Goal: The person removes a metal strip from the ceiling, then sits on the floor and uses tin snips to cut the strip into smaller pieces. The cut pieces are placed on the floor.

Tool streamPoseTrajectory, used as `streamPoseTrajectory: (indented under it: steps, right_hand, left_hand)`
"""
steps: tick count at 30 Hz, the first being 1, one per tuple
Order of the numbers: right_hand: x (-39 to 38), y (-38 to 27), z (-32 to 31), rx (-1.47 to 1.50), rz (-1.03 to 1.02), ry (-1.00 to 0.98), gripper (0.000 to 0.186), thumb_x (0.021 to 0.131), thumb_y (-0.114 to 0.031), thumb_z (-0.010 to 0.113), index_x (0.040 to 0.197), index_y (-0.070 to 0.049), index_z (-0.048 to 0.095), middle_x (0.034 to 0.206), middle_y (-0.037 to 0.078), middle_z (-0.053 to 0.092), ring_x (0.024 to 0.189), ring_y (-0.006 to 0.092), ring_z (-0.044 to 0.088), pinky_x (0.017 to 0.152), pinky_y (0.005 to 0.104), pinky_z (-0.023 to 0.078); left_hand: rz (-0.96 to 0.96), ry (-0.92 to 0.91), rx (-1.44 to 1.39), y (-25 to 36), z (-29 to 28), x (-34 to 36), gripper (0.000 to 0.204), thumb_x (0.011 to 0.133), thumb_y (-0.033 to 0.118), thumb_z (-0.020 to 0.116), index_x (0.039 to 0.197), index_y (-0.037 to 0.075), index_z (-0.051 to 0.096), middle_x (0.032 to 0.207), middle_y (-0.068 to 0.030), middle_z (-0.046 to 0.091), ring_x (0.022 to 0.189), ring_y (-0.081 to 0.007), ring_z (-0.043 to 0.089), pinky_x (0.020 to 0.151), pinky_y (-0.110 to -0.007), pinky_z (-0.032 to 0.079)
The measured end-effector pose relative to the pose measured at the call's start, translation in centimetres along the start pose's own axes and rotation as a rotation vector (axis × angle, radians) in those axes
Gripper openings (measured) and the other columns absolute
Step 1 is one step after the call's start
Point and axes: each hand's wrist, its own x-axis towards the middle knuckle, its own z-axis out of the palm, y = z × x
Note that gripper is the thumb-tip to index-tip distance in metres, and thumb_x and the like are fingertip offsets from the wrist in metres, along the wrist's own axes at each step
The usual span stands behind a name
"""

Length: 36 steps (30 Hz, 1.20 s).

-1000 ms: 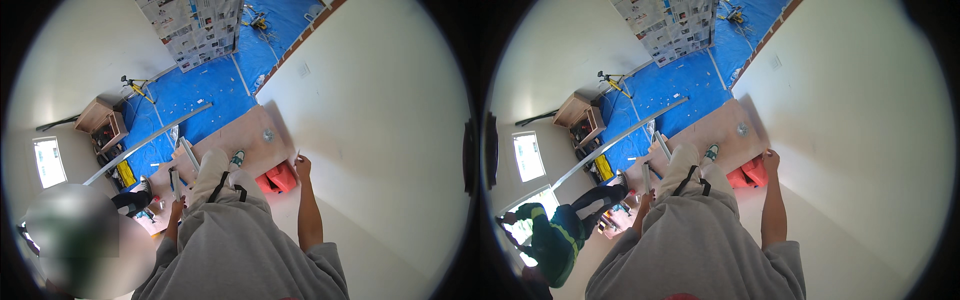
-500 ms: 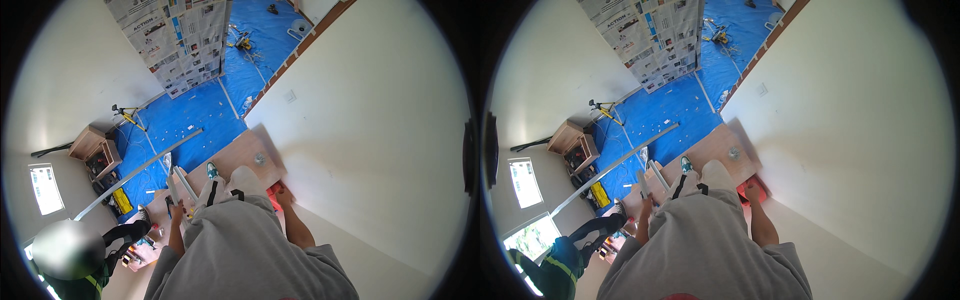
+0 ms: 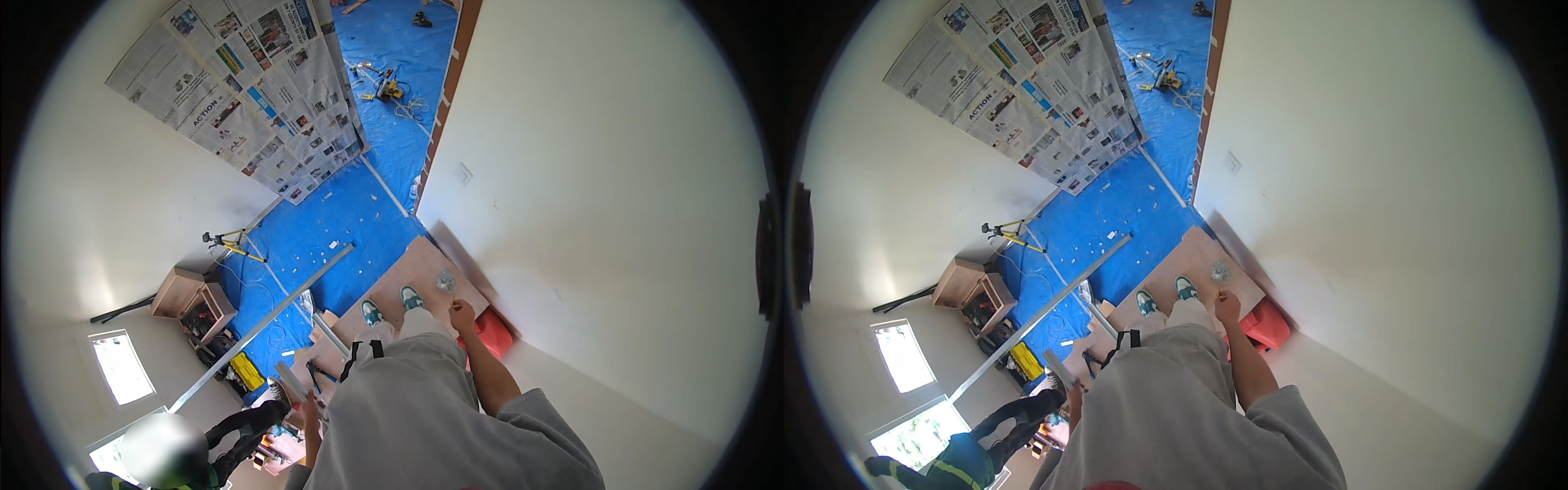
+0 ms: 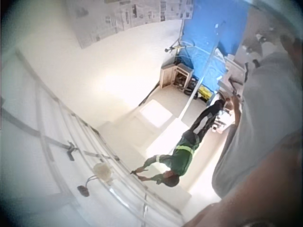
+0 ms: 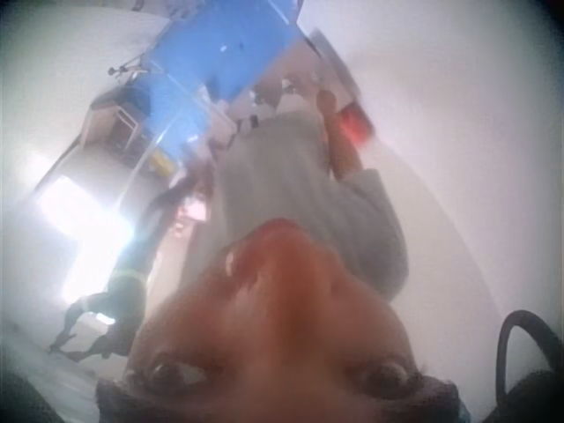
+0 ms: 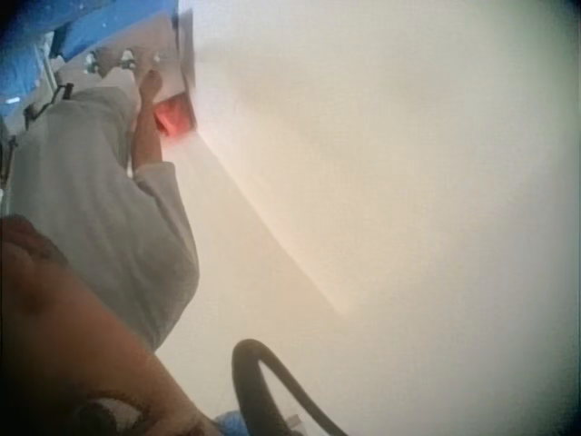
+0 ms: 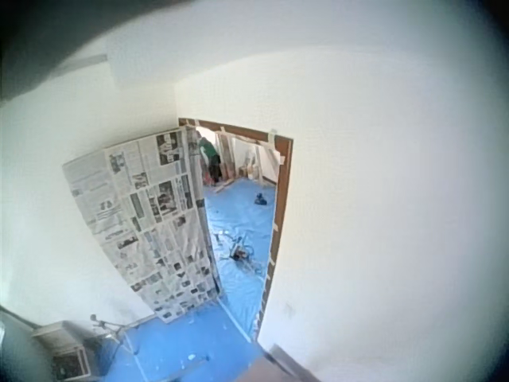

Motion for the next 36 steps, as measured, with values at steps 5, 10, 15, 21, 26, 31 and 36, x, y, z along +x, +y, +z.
streamPoseTrajectory:
  steps: [5,10,15,21,26,31,36]
  right_hand:
    - [5.1,0.5,-0.1,0.002,-0.116,-0.029,0.023,0.082,-0.014,0.069,0.101,-0.004,0.075,0.085,0.019,0.073,0.082,0.0356,0.073,0.077,0.0444,0.057]
    - [6.5,4.1,0.6,-0.192,-0.203,-0.124,0.023,0.087,-0.017,0.061,0.103,-0.008,0.076,0.098,0.021,0.073,0.095,0.0413,0.07,0.084,0.0505,0.056]
    - [5.2,6.6,0.1,-0.179,0.01,-0.203,0.026,0.084,-0.022,0.071,0.103,-0.005,0.075,0.096,0.017,0.076,0.095,0.0354,0.073,0.087,0.0464,0.057]
    - [4.5,6.9,-0.7,-0.183,0.064,-0.187,0.042,0.081,-0.026,0.077,0.116,-0.004,0.072,0.106,0.02,0.075,0.103,0.0362,0.072,0.094,0.0448,0.056]
    - [3.7,8.2,-2.0,-0.322,0.128,-0.296,0.051,0.08,-0.029,0.079,0.124,-0.003,0.07,0.111,0.021,0.074,0.112,0.0372,0.069,0.1,0.0445,0.053]
    - [3.7,7.9,-3.0,-0.266,0.206,-0.419,0.051,0.082,-0.029,0.079,0.125,-0.002,0.069,0.109,0.021,0.075,0.108,0.0341,0.071,0.097,0.0425,0.054]
    - [3.9,9.5,-2.0,-0.213,0.299,-0.49,0.049,0.083,-0.033,0.076,0.123,-0.004,0.071,0.113,0.024,0.074,0.11,0.0358,0.07,0.098,0.0432,0.054]
  left_hand:
    - [-0.104,-0.003,0.163,-3.8,3.7,-2.6,0.048,0.099,0.048,0.064,0.095,0.001,0.068,0.076,-0.0102,0.064,0.067,-0.0223,0.064,0.067,-0.039,0.05]
    - [-0.079,-0.031,0.37,-6.1,4.3,-3.4,0.054,0.098,0.052,0.064,0.096,-0.002,0.069,0.078,-0.0121,0.065,0.073,-0.0236,0.063,0.071,-0.039,0.05]
    - [-0.133,0.017,0.464,-9.7,2.1,-4.8,0.061,0.097,0.056,0.064,0.097,-0.004,0.071,0.081,-0.014,0.067,0.078,-0.0248,0.063,0.075,-0.04,0.049]
    - [-0.117,0.045,0.452,-9.7,2.9,-7.1,0.067,0.096,0.06,0.064,0.099,-0.007,0.073,0.084,-0.0159,0.068,0.083,-0.0258,0.062,0.079,-0.04,0.049]
    - [-0.12,0.031,0.434,-6.7,4.2,-9.0,0.068,0.097,0.059,0.063,0.105,-0.008,0.072,0.088,-0.0163,0.069,0.086,-0.0273,0.064,0.081,-0.04,0.049]
    - [-0.168,0.018,0.39,-5.3,5.4,-10.4,0.06,0.098,0.055,0.063,0.099,-0.005,0.07,0.083,-0.0106,0.065,0.081,-0.0222,0.06,0.076,-0.038,0.048]
    - [-0.184,0.044,0.304,-4.7,7.1,-12.0,0.05,0.098,0.05,0.068,0.095,0.0,0.07,0.079,-0.004,0.061,0.075,-0.0156,0.058,0.07,-0.034,0.047]
